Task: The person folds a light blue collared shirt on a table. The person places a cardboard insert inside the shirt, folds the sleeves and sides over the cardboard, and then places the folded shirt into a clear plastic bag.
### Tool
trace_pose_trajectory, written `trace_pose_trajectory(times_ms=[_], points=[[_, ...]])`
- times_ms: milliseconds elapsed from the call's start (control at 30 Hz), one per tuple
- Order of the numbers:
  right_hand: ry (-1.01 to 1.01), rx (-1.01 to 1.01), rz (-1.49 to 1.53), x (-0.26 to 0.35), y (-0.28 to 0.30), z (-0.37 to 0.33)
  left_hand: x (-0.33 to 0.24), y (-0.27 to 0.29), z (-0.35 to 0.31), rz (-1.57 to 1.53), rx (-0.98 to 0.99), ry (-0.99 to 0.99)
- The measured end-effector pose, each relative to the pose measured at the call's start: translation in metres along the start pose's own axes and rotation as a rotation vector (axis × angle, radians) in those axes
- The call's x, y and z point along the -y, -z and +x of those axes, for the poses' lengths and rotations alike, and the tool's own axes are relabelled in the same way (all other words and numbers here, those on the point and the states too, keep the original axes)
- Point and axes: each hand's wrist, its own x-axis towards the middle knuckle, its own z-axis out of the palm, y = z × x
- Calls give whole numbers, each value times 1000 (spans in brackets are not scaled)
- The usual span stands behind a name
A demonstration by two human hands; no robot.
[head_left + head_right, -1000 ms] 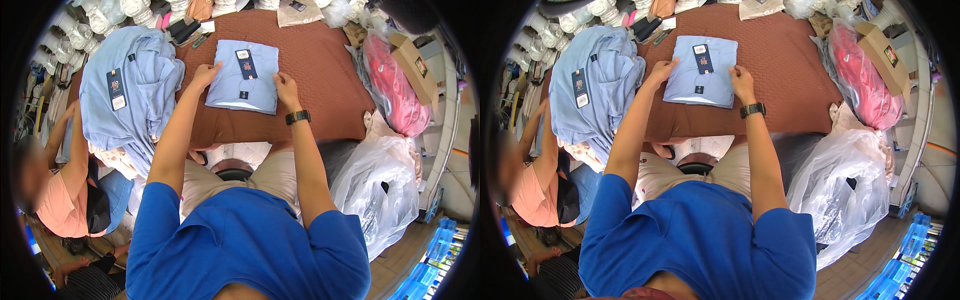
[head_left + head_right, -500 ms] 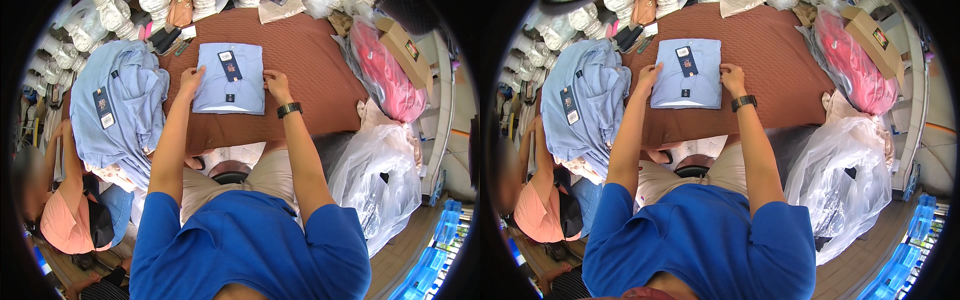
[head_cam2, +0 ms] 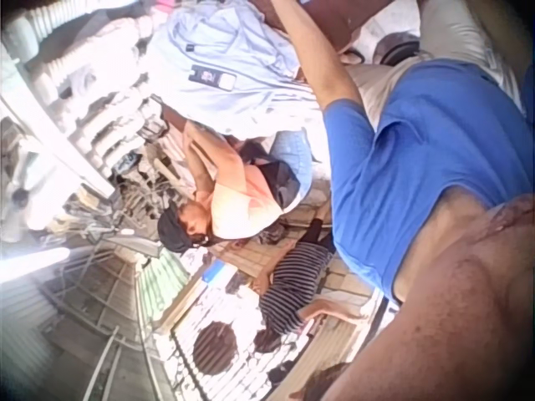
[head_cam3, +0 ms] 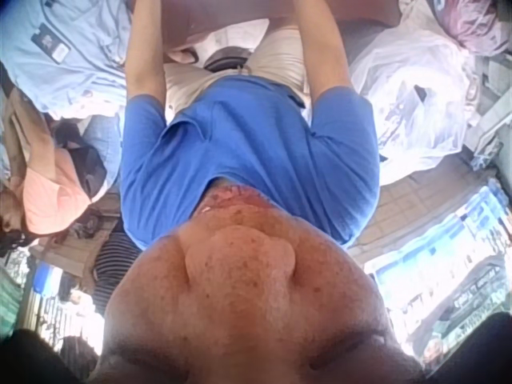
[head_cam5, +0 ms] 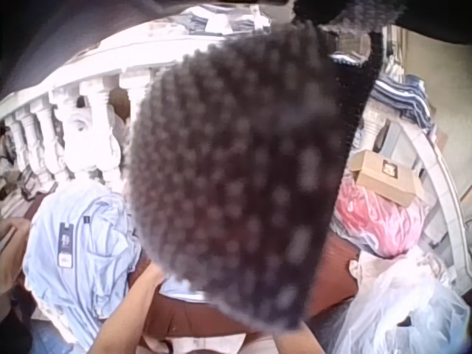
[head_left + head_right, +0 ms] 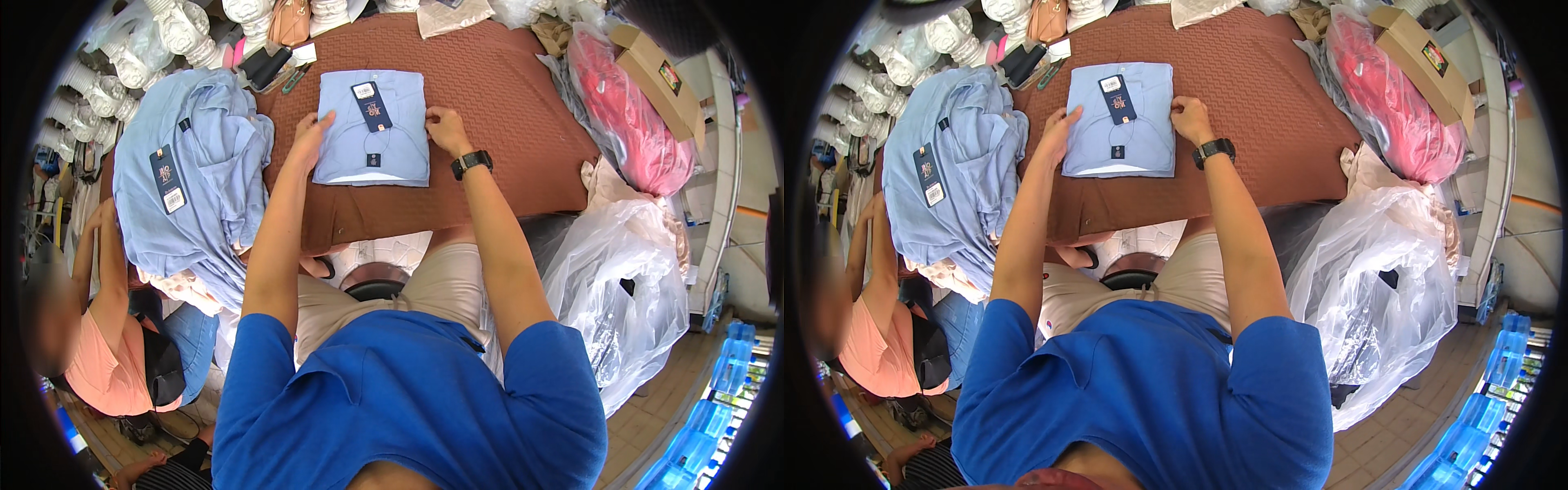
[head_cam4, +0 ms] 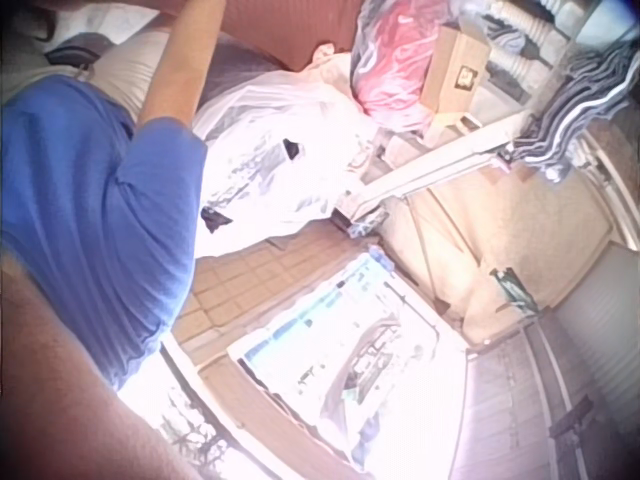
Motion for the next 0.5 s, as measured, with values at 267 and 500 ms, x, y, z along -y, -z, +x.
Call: trace_pose_trajectory(times_ms=[267,500], points=[[-124,-103,324,6,-3,-2,-3,9,5,661,-162,-126],[-244,-12,150,25,-3,-3,-11,24,11,735,-137,4]])
